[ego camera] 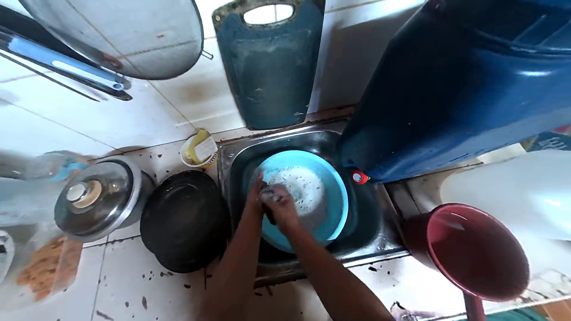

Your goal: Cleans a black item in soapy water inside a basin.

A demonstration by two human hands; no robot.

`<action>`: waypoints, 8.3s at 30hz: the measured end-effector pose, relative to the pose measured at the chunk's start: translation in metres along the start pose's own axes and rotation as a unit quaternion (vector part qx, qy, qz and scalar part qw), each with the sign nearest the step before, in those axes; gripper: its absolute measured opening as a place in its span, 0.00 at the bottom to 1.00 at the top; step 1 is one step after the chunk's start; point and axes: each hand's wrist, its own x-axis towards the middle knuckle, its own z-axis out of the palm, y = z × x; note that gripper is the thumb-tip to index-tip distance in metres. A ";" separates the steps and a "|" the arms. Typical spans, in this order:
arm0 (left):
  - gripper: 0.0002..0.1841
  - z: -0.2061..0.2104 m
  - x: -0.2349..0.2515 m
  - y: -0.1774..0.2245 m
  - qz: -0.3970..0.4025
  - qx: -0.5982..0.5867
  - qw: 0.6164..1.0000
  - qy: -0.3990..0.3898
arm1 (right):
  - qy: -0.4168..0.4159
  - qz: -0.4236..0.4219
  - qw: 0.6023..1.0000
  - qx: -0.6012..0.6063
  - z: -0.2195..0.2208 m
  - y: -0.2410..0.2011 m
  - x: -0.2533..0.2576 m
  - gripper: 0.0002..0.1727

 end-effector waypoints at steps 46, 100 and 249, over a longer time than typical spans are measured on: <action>0.19 0.010 -0.039 -0.020 -0.075 -0.050 0.995 -0.031 | -0.078 0.187 0.976 -0.083 -0.086 -0.056 -0.021 0.28; 0.29 0.050 -0.080 0.014 0.041 0.746 0.651 -0.139 | 0.070 0.236 0.941 -0.232 -0.066 -0.048 0.011 0.40; 0.22 -0.007 -0.051 0.046 0.083 0.098 0.970 -0.205 | -0.069 0.128 0.966 0.213 -0.084 0.035 0.016 0.35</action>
